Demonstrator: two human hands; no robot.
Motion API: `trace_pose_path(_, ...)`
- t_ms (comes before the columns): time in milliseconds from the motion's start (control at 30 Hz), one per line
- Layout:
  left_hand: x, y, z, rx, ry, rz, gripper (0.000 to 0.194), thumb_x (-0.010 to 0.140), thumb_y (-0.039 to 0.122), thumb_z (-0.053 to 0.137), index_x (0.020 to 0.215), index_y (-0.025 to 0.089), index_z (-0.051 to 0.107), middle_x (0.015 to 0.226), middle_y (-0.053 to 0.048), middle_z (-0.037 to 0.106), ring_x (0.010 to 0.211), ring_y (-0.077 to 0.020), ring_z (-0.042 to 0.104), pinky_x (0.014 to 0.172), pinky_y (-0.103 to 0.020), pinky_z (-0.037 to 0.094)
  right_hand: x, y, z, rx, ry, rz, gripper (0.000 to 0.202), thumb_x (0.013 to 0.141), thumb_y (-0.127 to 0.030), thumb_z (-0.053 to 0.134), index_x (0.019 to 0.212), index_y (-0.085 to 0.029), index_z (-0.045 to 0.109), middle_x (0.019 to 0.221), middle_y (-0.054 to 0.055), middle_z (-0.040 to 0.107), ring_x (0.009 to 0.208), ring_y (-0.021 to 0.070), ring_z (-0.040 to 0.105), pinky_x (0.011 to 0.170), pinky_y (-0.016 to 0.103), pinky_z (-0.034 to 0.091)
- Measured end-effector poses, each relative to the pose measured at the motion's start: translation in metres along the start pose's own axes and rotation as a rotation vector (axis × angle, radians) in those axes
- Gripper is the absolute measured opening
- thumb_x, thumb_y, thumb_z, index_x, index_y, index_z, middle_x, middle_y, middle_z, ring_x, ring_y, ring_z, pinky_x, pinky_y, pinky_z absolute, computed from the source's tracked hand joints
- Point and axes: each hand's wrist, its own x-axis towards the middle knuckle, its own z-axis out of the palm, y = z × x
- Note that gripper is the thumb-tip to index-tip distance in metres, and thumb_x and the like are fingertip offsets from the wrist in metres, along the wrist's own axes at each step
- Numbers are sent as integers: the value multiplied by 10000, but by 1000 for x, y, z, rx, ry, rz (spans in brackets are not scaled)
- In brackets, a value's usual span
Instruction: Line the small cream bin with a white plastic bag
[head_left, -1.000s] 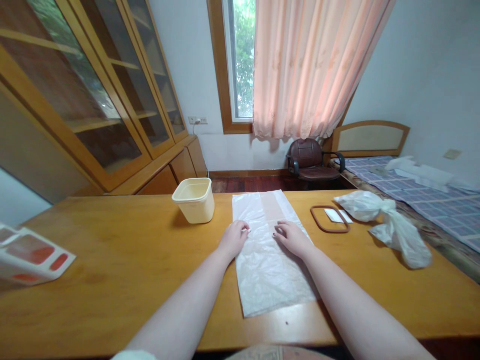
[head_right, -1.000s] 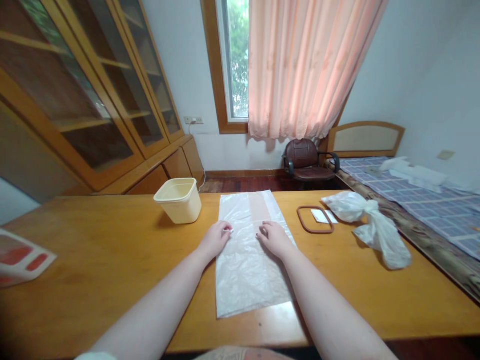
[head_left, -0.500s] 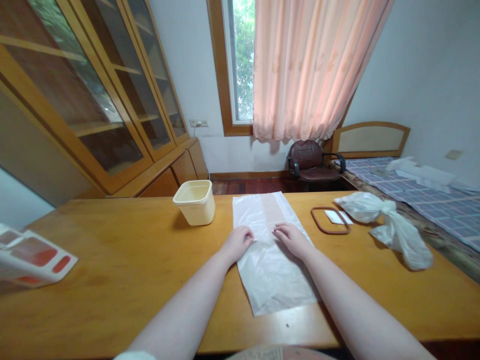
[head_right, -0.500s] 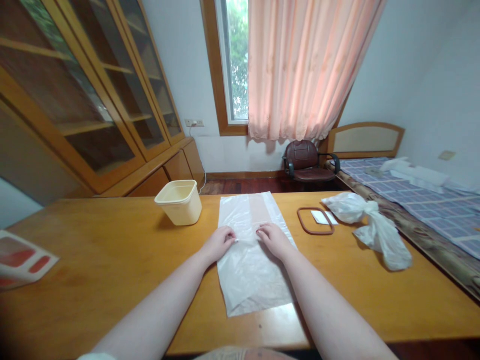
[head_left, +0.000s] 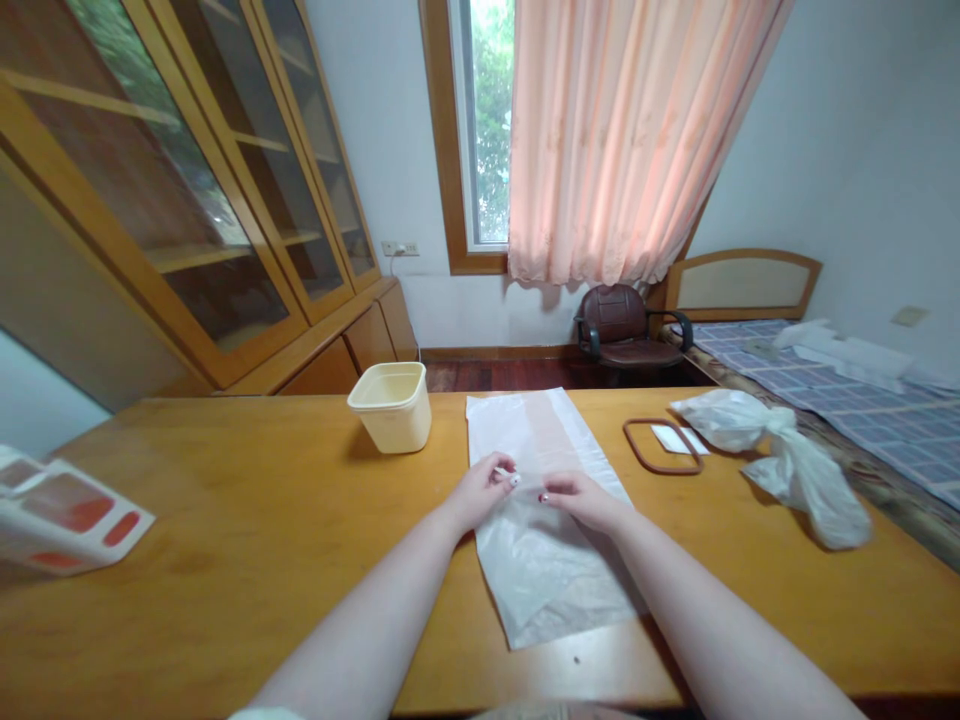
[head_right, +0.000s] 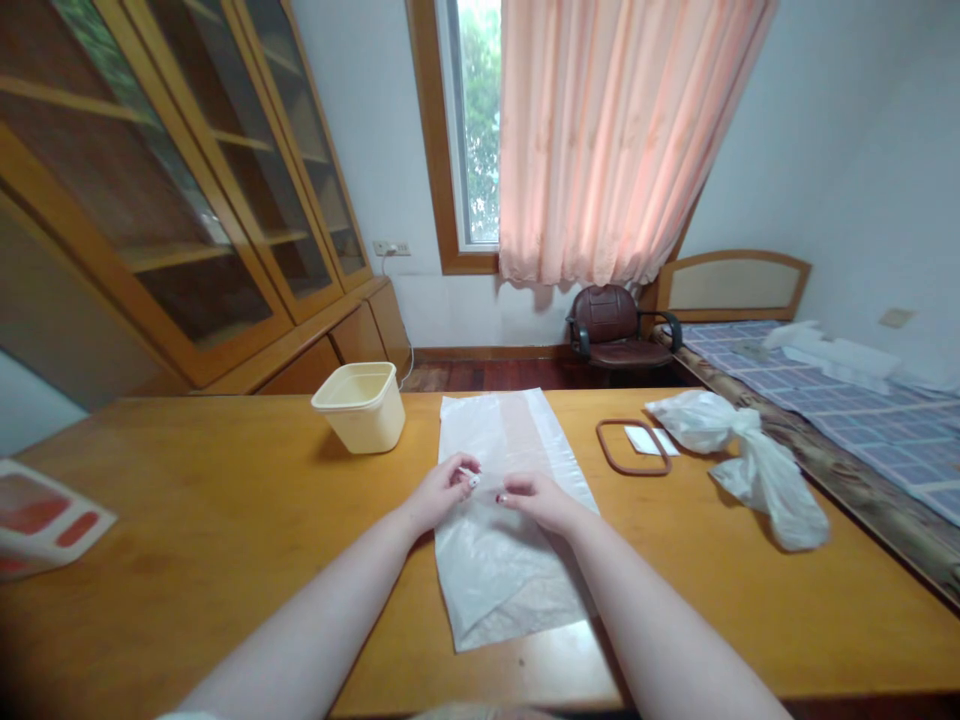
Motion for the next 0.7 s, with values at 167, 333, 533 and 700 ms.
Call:
trace_pose_path(167, -2, 3, 0, 83, -94, 118, 422, 787, 382, 656, 1176, 222, 628, 1145, -70, 638, 926, -178, 603, 784, -285, 493, -2, -1, 7, 99, -138, 5, 487, 762, -502, 663, 1134, -190, 690, 1182, 105, 667, 1116, 281, 585, 1016, 459, 395)
trace_pose_path(333, 0, 6, -5, 102, 3, 89, 181, 820, 311, 599, 900, 214, 730, 915, -48, 708, 886, -189, 628, 853, -324, 480, -2, -7, 4, 51, -112, -6, 542, 821, -522, 586, 1232, -171, 638, 1286, 124, 614, 1191, 280, 548, 1074, 476, 342)
trace_pose_path(533, 13, -13, -17, -292, 560, -72, 336, 782, 492, 575, 898, 181, 631, 846, -46, 678, 805, -185, 623, 778, -313, 493, -2, -11, -4, -203, -80, -11, 404, 909, -407, 470, 1187, -183, 658, 1238, 95, 649, 1159, 247, 573, 1104, 460, 311)
trace_pose_path(700, 17, -25, -26, -304, 702, -113, 423, 847, 587, 391, 902, 196, 541, 767, -6, 574, 686, -139, 550, 660, -251, 453, -3, -5, -11, -466, -33, 81, 504, 937, -428, 407, 1349, -169, 537, 1446, 114, 459, 1392, 252, 343, 1174, 476, 108)
